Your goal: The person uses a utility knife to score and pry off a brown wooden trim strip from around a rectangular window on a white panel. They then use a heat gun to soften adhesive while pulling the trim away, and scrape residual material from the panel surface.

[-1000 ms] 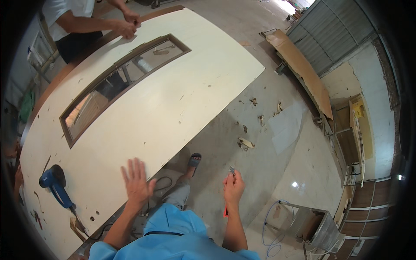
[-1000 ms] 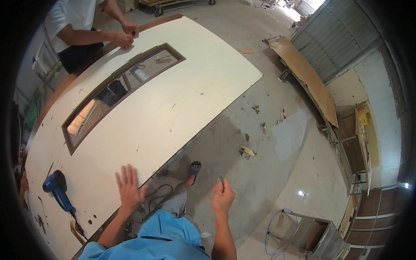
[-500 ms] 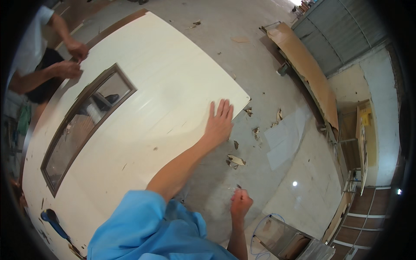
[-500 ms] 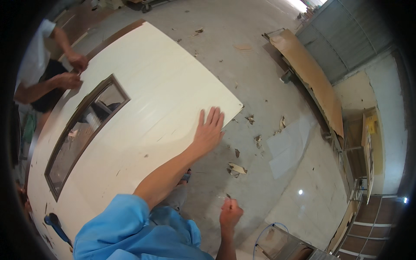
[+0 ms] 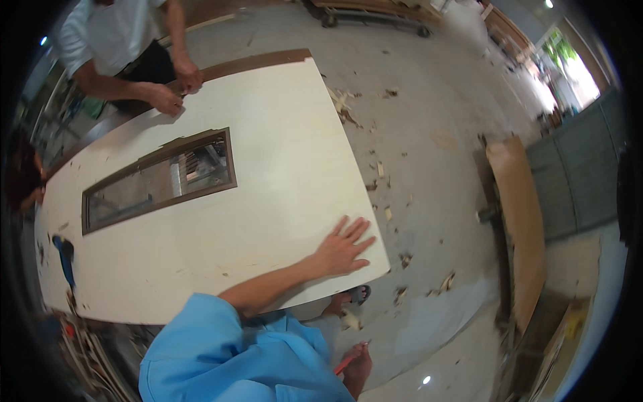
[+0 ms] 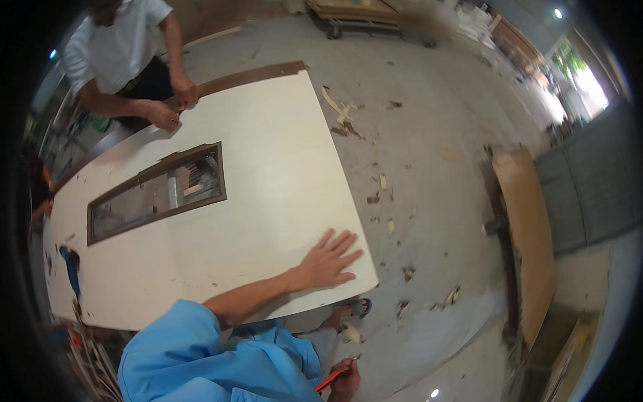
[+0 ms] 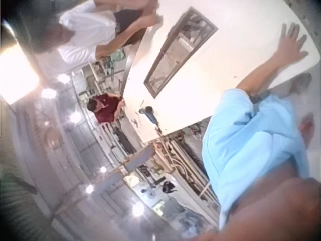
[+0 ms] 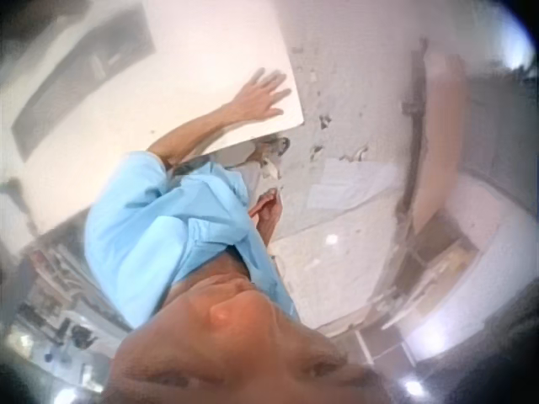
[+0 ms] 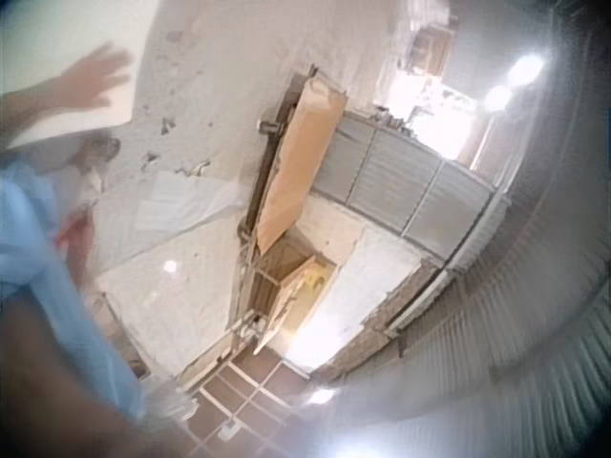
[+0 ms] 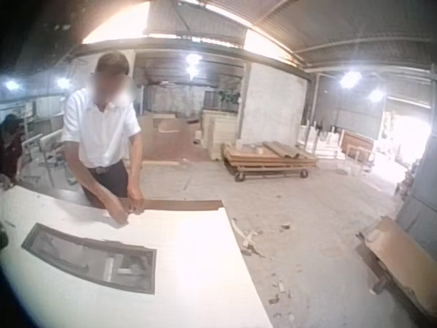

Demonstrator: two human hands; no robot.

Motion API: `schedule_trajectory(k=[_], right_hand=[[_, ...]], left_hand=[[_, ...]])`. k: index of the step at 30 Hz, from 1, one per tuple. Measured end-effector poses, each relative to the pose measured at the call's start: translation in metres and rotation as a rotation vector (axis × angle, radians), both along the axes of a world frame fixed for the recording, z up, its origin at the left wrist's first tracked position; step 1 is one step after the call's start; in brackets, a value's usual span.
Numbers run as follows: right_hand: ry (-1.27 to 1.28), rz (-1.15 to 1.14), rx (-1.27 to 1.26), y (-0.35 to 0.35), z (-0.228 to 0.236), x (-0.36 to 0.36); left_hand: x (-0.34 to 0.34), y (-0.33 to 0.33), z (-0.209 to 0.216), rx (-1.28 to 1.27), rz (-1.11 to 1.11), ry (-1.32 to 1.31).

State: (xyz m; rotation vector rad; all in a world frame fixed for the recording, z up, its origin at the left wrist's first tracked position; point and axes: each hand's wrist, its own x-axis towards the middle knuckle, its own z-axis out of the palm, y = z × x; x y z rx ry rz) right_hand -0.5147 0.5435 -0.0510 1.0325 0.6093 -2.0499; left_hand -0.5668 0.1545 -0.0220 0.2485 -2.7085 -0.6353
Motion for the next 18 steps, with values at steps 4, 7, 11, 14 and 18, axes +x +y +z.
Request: schedule_trajectory(k=[4, 7, 11, 14, 18], right_hand=[[0.108, 0.306, 0.027, -0.022, 0.019, -0.101], [0.196, 0.523, -0.154, -0.027, 0.034, -0.199], [0.197, 0.539, -0.063, -0.03, 0.022, -0.335], [0.195, 0.631, 0.064, -0.046, 0.023, -0.412], [0.519, 1.18, 0.2, -0.092, 0.072, -0.459]], left_hand=[[-0.05, -0.021, 0.01, -0.122, 0.435, -0.142], [-0.094, 0.03, 0.015, -0.288, 0.376, -0.308], [-0.106, 0.099, 0.015, -0.191, 0.006, -0.308], [-0.11, 0.103, 0.014, -0.099, 0.579, -0.138], [-0.129, 0.083, 0.016, -0.146, 0.959, -0.062]])
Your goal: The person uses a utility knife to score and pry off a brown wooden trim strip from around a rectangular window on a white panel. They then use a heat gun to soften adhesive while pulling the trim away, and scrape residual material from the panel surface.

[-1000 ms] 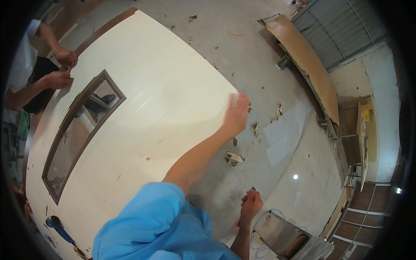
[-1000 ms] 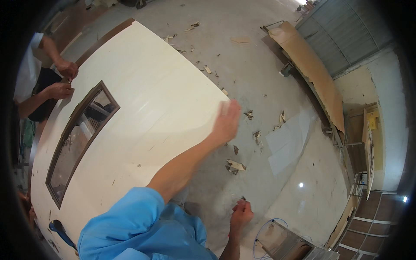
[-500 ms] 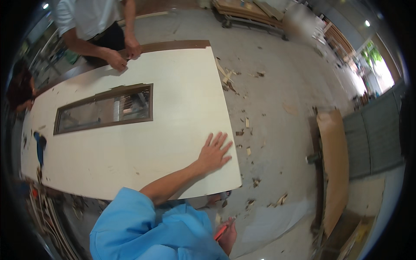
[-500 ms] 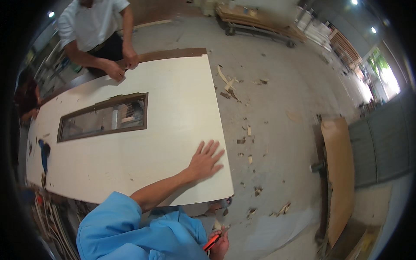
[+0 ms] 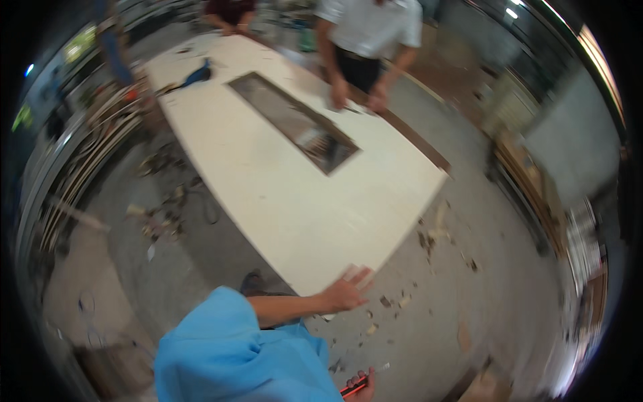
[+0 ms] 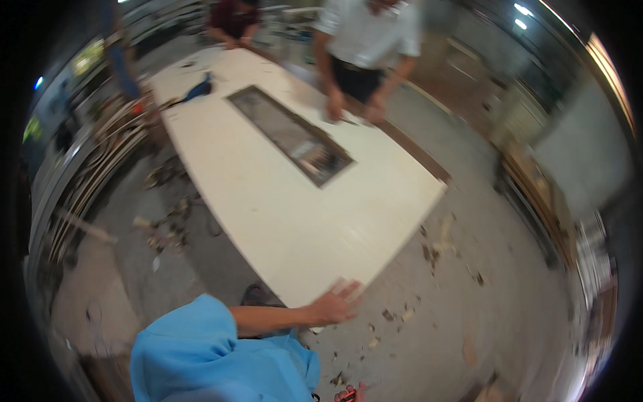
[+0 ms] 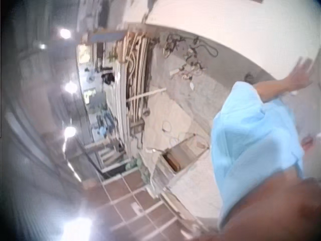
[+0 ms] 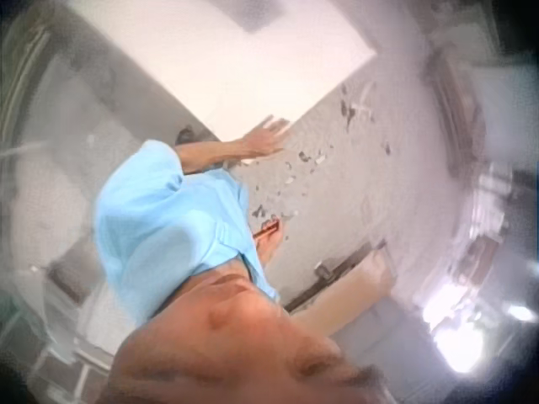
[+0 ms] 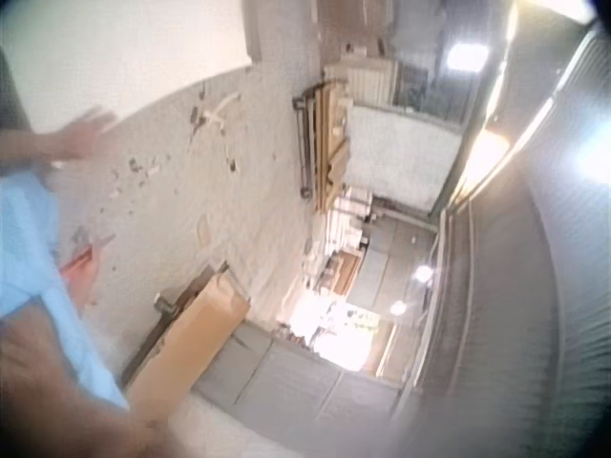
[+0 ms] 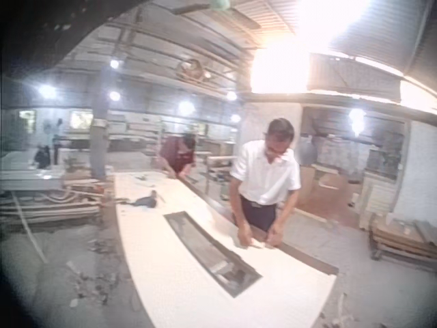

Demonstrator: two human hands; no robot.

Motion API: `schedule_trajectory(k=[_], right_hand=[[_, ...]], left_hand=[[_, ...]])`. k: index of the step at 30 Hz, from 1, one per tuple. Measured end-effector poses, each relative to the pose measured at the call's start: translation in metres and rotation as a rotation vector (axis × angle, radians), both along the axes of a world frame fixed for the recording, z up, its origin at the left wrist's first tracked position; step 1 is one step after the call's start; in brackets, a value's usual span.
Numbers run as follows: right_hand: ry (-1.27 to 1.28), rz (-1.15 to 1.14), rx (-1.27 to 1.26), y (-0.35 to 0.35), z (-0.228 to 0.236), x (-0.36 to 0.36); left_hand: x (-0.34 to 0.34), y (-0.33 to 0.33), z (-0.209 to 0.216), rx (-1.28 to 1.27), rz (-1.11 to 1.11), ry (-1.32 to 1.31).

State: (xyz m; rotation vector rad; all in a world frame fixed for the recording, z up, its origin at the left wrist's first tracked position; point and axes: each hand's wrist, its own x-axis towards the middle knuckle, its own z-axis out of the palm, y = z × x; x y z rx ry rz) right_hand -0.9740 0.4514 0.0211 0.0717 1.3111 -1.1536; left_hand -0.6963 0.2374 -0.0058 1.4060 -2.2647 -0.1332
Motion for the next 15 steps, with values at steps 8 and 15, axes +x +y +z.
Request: schedule_trajectory(k=[8, 15], right_hand=[[0.232, 0.756, -0.526, -0.194, 0.042, 0.115], [1.16, 1.181, -0.933, -0.302, 0.027, 0.343]], left_hand=[[0.074, 0.063, 0.003, -0.206, 0.424, 0.322], [0.262, 0.226, -0.048, 0.066, 1.379, 0.697]])
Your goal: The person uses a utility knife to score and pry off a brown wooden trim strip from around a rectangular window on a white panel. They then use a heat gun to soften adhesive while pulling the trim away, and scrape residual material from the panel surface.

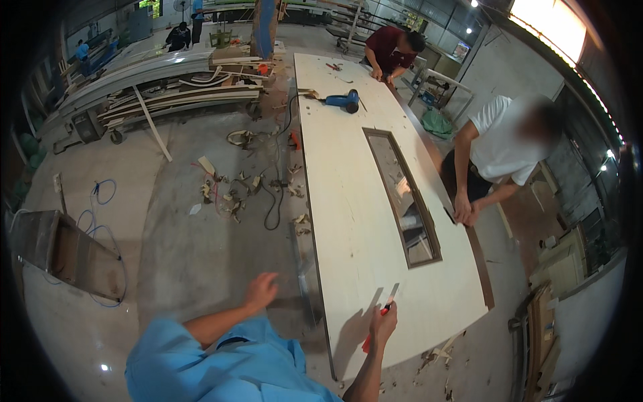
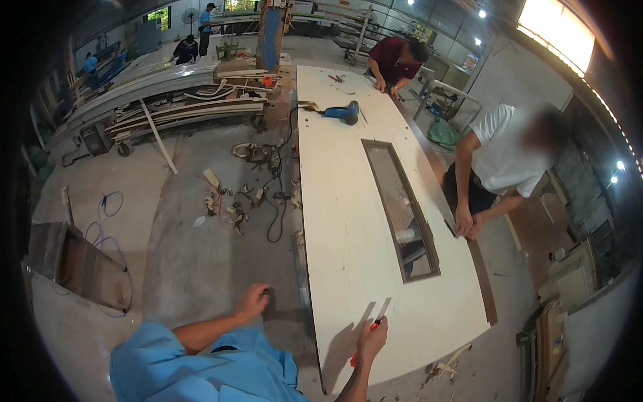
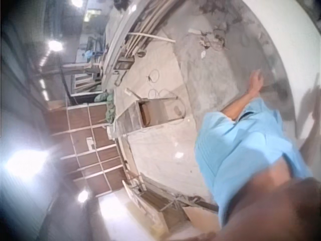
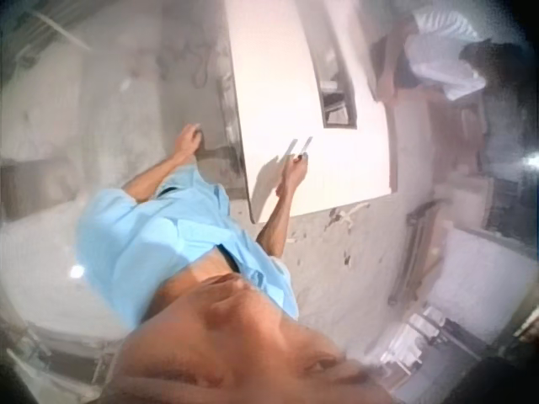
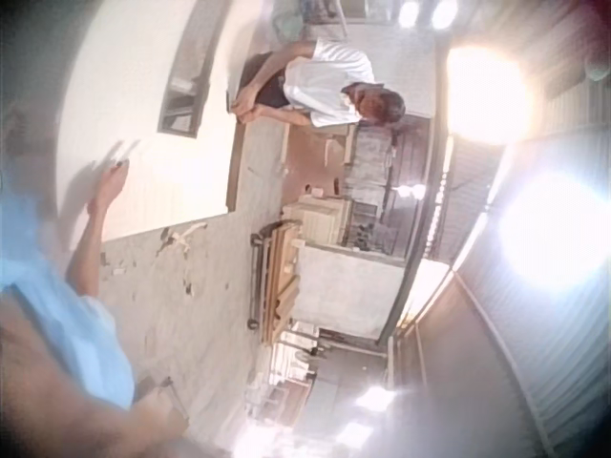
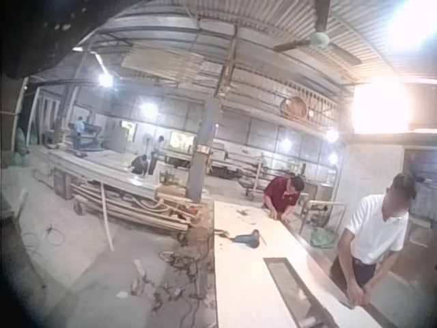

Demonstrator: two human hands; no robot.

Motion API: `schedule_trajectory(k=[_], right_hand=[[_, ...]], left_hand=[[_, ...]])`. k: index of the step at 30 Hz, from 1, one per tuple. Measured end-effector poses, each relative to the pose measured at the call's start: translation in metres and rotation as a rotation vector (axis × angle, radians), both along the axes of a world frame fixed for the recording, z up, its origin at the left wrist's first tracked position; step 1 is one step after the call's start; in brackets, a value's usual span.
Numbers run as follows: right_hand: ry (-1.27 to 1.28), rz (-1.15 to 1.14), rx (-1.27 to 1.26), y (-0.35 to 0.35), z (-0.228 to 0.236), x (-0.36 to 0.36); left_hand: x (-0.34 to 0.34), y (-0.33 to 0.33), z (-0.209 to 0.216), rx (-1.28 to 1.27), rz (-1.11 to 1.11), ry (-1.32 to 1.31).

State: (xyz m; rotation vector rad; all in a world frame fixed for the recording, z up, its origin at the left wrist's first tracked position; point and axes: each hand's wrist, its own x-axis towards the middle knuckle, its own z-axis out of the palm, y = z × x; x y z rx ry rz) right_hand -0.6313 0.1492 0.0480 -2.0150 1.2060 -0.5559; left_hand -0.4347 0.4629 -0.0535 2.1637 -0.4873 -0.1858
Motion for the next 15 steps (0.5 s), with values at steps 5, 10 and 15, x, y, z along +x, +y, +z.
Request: schedule_trajectory(k=[5, 10, 15], right_hand=[[0.21, 0.021, -0.346, -0.031, -0.015, 0.15], [-0.05, -0.069, -0.354, -0.02, -0.046, 0.286], [-0.168, -0.054, 0.033, -0.022, -0.046, 0.394]], left_hand=[[0.11, 0.091, -0.041, 0.295, 0.315, 0.253], [0.221, 0.113, -0.041, 0.347, 0.214, 0.309], [0.354, 0.075, 0.001, 0.325, 0.133, 0.292]])
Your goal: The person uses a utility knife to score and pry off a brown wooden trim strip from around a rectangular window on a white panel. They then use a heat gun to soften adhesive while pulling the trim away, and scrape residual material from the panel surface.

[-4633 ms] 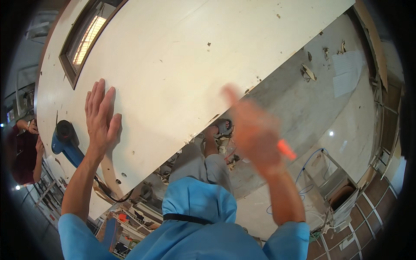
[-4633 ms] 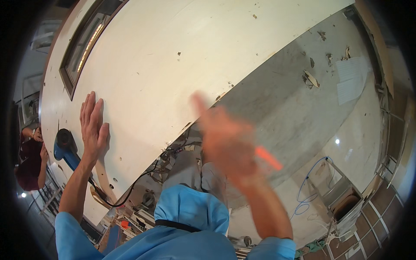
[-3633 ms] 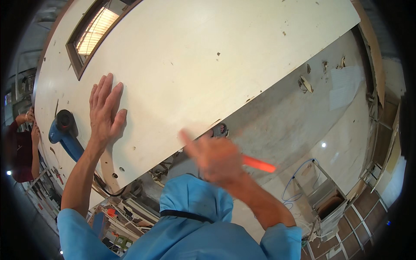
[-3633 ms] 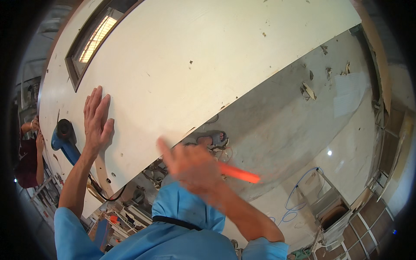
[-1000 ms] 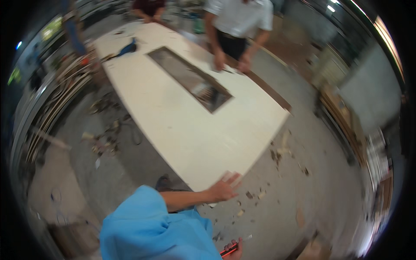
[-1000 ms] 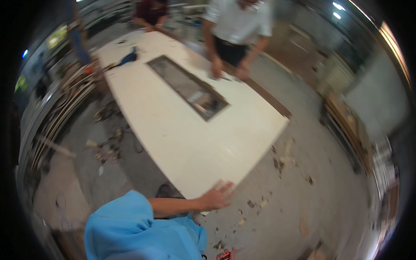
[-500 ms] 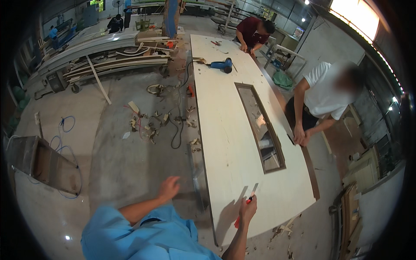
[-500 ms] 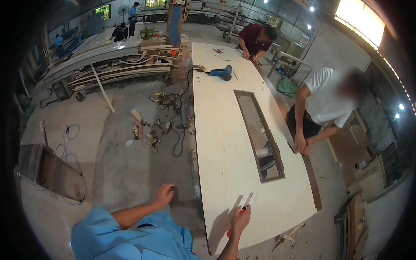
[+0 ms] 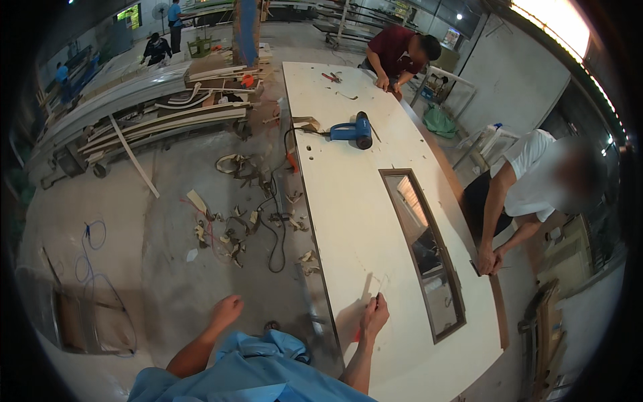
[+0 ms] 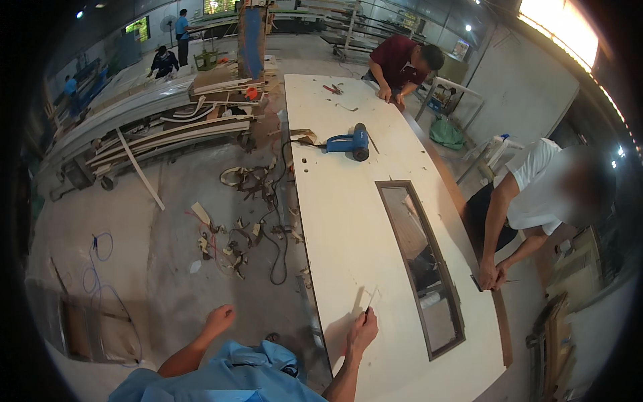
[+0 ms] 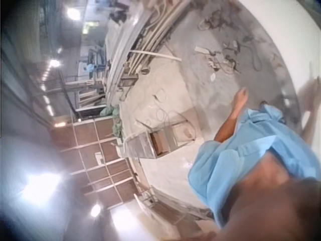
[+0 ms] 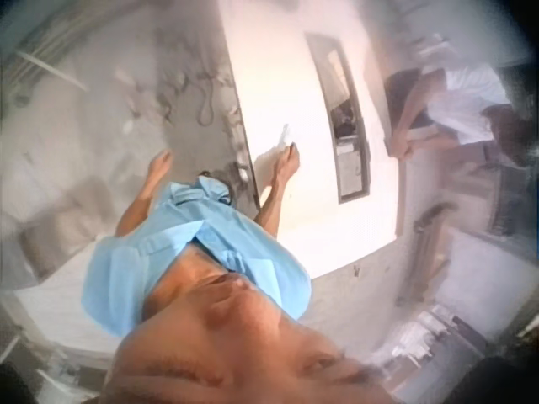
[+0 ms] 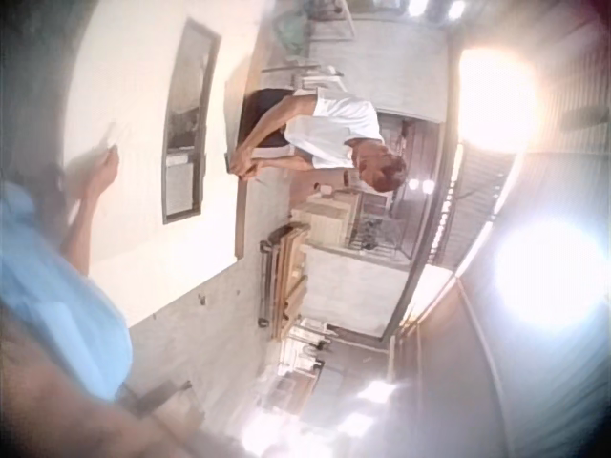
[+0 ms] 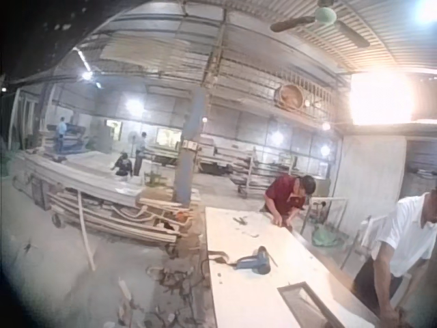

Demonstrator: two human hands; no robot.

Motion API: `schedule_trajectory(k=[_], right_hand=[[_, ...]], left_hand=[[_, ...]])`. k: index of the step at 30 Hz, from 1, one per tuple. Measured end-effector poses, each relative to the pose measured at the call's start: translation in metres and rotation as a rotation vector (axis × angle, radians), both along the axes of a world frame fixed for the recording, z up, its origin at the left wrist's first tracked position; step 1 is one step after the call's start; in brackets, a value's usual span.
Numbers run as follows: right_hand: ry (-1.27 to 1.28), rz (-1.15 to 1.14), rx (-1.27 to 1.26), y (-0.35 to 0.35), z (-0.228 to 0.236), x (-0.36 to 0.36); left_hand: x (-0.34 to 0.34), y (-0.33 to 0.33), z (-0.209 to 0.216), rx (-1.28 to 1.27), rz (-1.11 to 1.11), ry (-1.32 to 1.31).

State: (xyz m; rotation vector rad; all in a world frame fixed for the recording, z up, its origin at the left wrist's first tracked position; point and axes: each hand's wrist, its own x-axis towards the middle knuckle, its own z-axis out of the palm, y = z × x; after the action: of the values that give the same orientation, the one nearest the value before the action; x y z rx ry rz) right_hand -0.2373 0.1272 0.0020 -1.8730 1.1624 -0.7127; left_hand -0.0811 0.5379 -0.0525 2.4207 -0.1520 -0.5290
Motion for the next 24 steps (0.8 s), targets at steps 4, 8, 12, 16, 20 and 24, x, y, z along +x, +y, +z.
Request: schedule_trajectory(k=[4, 8, 12, 16, 20, 24], right_hand=[[-0.359, 0.036, 0.356, -0.017, 0.021, 0.093], [-0.897, -0.109, 0.875, -0.044, 0.028, 0.189], [-0.824, -0.073, 0.908, -0.069, 0.017, 0.286], [-0.486, -0.066, 0.71, -0.083, 0.022, 0.369], [-0.031, -0.062, 0.331, -0.104, 0.037, 0.421], [0.203, -0.171, 0.133, -0.126, 0.039, 0.452]], left_hand=[[0.114, -0.073, 0.04, -0.045, -0.182, 0.038], [0.241, -0.175, 0.079, -0.171, -0.47, -0.193], [0.363, -0.273, 0.108, -0.222, -0.601, -0.318], [0.464, -0.347, 0.126, -0.286, -0.661, -0.388], [0.536, -0.419, 0.127, -0.319, -0.686, -0.463], [0.59, -0.495, 0.11, -0.268, -0.795, -0.539]])
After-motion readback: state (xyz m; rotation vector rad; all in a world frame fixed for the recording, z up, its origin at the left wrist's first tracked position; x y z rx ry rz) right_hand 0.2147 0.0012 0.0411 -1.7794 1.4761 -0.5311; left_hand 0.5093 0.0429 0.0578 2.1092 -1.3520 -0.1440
